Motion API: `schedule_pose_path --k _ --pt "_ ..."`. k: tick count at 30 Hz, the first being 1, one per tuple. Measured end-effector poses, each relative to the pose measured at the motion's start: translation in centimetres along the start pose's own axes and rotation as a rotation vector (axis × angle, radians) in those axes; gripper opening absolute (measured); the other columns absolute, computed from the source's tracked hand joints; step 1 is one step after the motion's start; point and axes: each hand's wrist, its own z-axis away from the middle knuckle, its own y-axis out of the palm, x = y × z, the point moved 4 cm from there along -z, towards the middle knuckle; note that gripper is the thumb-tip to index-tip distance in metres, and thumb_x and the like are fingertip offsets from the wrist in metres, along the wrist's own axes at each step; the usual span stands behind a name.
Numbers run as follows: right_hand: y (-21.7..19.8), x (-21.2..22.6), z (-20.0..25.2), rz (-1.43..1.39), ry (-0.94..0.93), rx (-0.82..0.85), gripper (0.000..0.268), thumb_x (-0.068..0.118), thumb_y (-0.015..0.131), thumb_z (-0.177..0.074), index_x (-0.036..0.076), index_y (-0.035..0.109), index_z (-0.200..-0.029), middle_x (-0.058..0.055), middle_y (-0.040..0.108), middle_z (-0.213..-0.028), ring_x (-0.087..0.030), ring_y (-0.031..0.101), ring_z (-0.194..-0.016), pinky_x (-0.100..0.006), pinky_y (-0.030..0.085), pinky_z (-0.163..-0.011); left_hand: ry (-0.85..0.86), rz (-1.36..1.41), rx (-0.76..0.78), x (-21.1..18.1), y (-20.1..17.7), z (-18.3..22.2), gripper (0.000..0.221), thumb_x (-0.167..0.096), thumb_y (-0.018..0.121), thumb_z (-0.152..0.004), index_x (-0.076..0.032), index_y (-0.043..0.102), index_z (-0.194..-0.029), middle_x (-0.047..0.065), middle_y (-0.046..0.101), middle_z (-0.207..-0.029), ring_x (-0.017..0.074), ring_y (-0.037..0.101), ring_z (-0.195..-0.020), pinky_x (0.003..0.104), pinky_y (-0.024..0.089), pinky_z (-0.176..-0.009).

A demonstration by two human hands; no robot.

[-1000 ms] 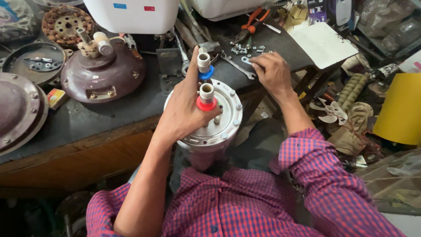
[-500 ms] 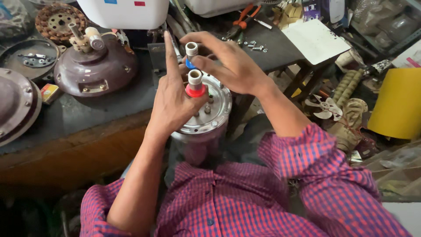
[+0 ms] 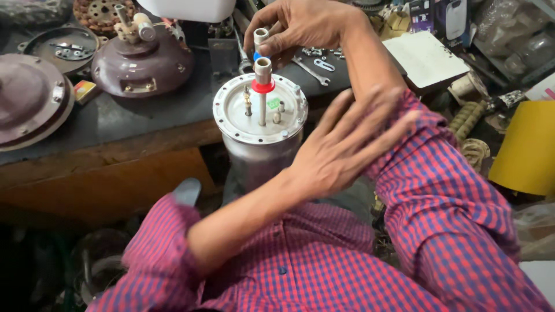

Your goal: The person assembles a cylindrical water heater by placing a lid with two pipes onto the tank and tightening the surrounding bolts. They use a wrench to secure the bolts in a circular pattern while holding the unit on their lap.

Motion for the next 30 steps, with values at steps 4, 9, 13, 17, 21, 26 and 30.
schedule_pose_path --k 4,9,13,17,21,26,30 --pt "-0.3 0.7 0.1 0.042 0.060 -0.003 0.033 0.022 0.075 -0.094 0.004 0.070 -0.121 -0.005 0.076 -0.103 -0.011 0.071 -0.083 -0.024 0.061 -0.071 0.264 -0.038 -0.025 -1.5 1.4 -4.5 0.082 -0.012 0.058 -0.093 -0.019 0.016 -0.164 0.016 0.042 -0.162 0.0343 0.037 -0.155 0.056 0.017 -0.133" --pt "-0.5 0.7 -0.7 0.058 0.139 0.031 0.033 0.021 0.076 -0.091 0.005 0.070 -0.120 -0.006 0.076 -0.101 -0.011 0.072 -0.082 -0.025 0.062 -0.072 0.549 0.108 -0.111 -4.7 0.4 -6.3 0.068 -0.015 0.053 -0.101 -0.023 0.022 -0.161 0.009 0.056 -0.134 0.0312 0.056 -0.132 0.053 0.036 -0.124" --pt "-0.7 0.7 -1.4 0.082 0.132 0.044 0.032 0.020 0.075 -0.091 0.005 0.070 -0.119 -0.007 0.077 -0.101 -0.013 0.074 -0.085 -0.027 0.064 -0.073 0.588 0.410 -0.111 -8.5 -0.4 -4.7 0.058 -0.015 0.048 -0.108 -0.024 0.027 -0.161 0.011 0.053 -0.140 0.0325 0.054 -0.131 0.048 0.039 -0.119" --pt "-0.7 0.7 -1.5 0.069 0.140 0.060 0.033 0.019 0.076 -0.090 0.005 0.070 -0.119 -0.007 0.076 -0.102 -0.014 0.074 -0.091 -0.028 0.065 -0.075 0.514 0.679 -0.202 -12.1 -1.2 -2.0 0.057 -0.024 0.049 -0.103 -0.020 0.030 -0.156 0.014 0.043 -0.152 0.0372 0.049 -0.139 0.047 0.038 -0.119" --pt "-1.2 0.3 -1.1 0.100 0.160 0.036 0.034 0.019 0.076 -0.089 0.005 0.071 -0.120 -0.007 0.076 -0.103 -0.015 0.074 -0.095 -0.029 0.065 -0.077 0.366 0.930 -0.081 -14.0 -1.1 0.4 0.063 -0.030 0.046 -0.101 -0.011 0.021 -0.156 0.019 0.037 -0.157 0.0429 0.041 -0.148 0.046 0.034 -0.130" --pt "-1.8 -0.4 -1.5 0.054 0.217 0.094 0.040 0.018 0.076 -0.086 0.006 0.069 -0.124 -0.007 0.076 -0.107 -0.015 0.074 -0.098 -0.030 0.062 -0.082 0.116 1.028 0.118 -11.5 -1.9 2.8 0.071 -0.018 0.041 -0.112 -0.014 0.006 -0.173 0.015 0.041 -0.133 0.0341 0.048 -0.123 0.040 0.040 -0.107" --pt "-2.0 -0.5 -2.7 0.089 0.229 0.090 0.039 0.019 0.076 -0.087 0.006 0.068 -0.123 -0.008 0.076 -0.107 -0.016 0.075 -0.099 -0.031 0.062 -0.083 -0.063 1.012 0.309 -10.9 -4.6 3.6 0.073 -0.013 0.052 -0.106 -0.009 0.020 -0.171 0.011 0.057 -0.104 0.0278 0.066 -0.091 0.038 0.057 -0.082"
